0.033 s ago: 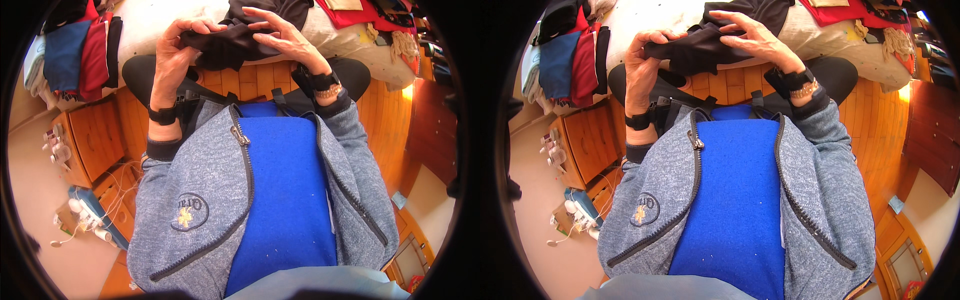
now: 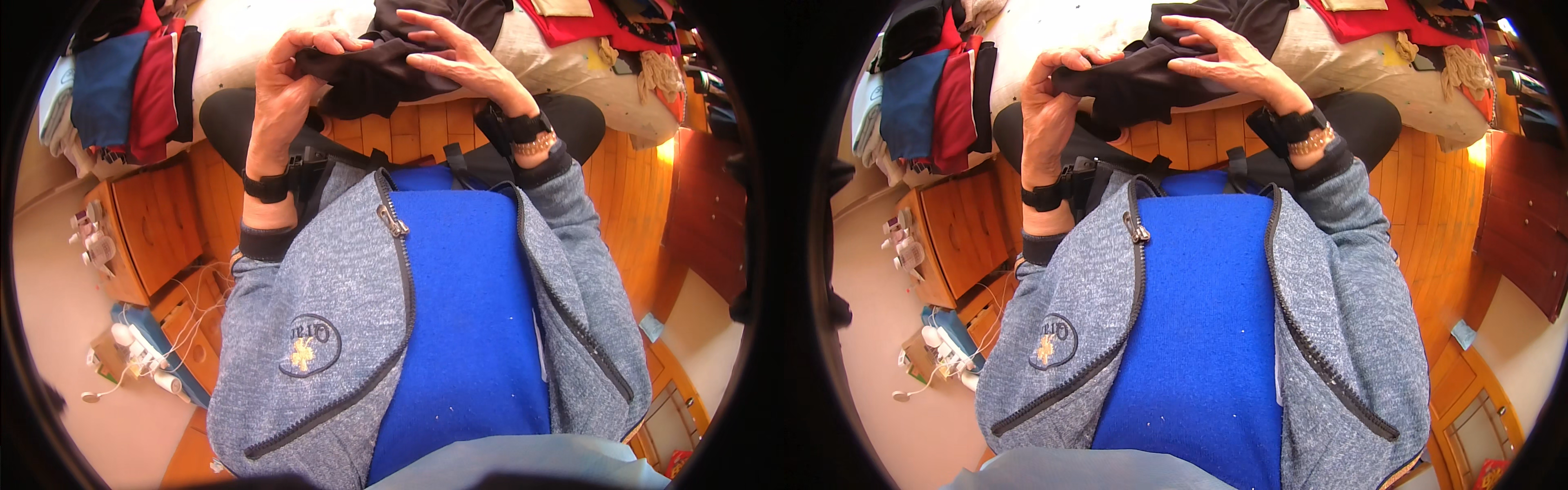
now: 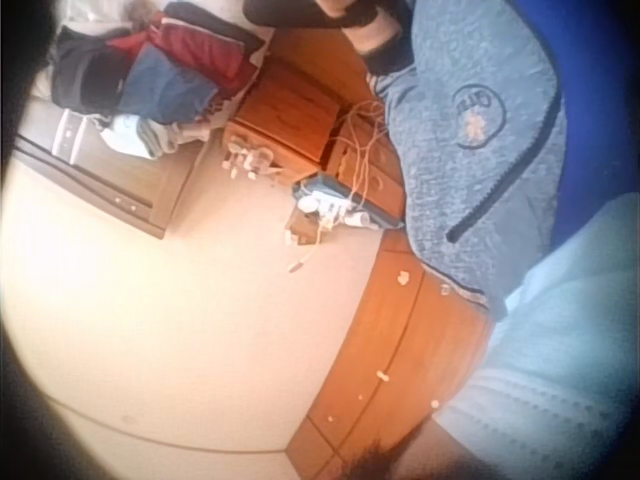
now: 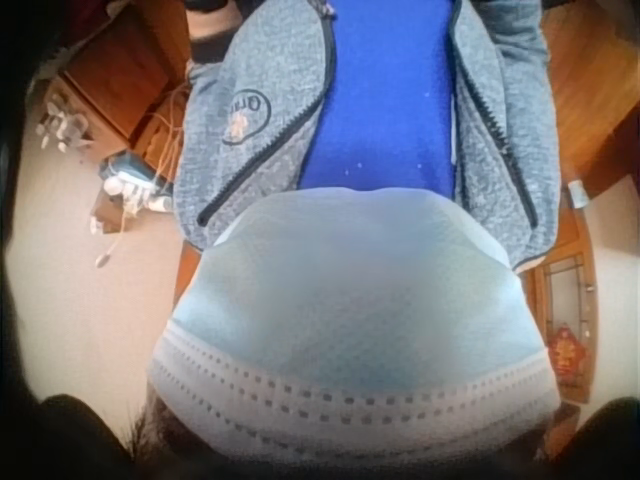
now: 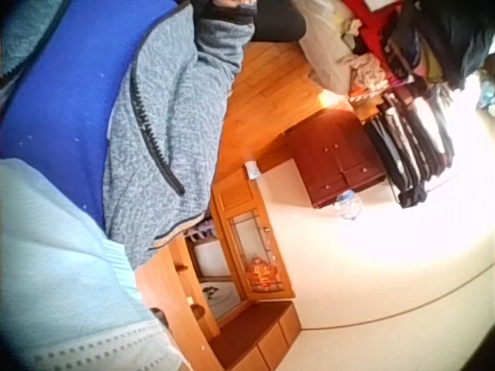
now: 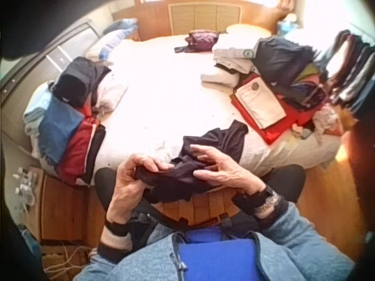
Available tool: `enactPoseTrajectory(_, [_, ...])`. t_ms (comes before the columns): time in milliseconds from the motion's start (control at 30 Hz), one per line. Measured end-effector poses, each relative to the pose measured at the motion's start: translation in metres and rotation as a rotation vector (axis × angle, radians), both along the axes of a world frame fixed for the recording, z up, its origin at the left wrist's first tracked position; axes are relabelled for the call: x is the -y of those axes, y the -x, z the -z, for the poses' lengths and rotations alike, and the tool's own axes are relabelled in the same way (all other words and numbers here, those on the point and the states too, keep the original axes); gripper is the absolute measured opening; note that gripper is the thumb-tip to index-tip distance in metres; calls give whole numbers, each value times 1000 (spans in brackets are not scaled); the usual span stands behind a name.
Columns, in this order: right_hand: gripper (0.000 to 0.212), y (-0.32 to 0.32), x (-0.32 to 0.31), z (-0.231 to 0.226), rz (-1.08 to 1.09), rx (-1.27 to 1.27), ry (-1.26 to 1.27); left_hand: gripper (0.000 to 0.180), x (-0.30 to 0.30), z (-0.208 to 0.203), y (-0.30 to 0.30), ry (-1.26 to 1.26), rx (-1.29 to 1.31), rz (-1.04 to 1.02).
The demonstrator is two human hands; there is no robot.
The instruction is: The person sits on the floor and folds several garments one by one, including black pants, a red and black short, a red t-shirt, and a blue t-shirt. Each item is smoothed, folded into a compact rectangle, and placed on a growing stack on the mattress.
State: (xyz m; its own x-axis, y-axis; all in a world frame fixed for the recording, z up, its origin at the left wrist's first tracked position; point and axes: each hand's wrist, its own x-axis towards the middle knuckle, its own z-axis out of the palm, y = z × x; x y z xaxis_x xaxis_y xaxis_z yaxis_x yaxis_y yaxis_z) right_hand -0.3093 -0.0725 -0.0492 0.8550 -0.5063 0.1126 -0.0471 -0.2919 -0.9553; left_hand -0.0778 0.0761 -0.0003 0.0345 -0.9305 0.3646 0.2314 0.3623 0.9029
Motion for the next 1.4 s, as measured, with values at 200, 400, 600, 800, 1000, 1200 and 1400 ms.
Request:
enactPoseTrajectory(200, [28, -24, -6, 29, 42, 71, -153, 16, -5, -12, 5, 38, -13, 146])
enactPoseTrajectory(400, [26, 4, 14, -19, 392, 433, -368, 20, -12, -22, -19, 120, -29, -140])
enactPoseTrajectory(600, [19, 43, 42, -56, 607, 892, -720, 21, -15, -8, -51, 79, -159, -490])
enactPoseTrajectory(800, [17, 77, 55, -47, 660, 914, -563, 17, -17, -7, -67, 55, -286, -640])
enactPoseTrajectory(1000, [21, 78, 46, -64, 733, 910, -501, 9, -20, -14, -69, 5, -205, -749])
enactPoseTrajectory(1200, [23, 53, 30, -94, 622, 792, -404, 14, -13, -17, -73, -272, 176, -935])
enactPoseTrajectory(1400, [21, -13, 9, -105, 222, 442, -585, 76, 14, -27, -22, -173, 775, -566])
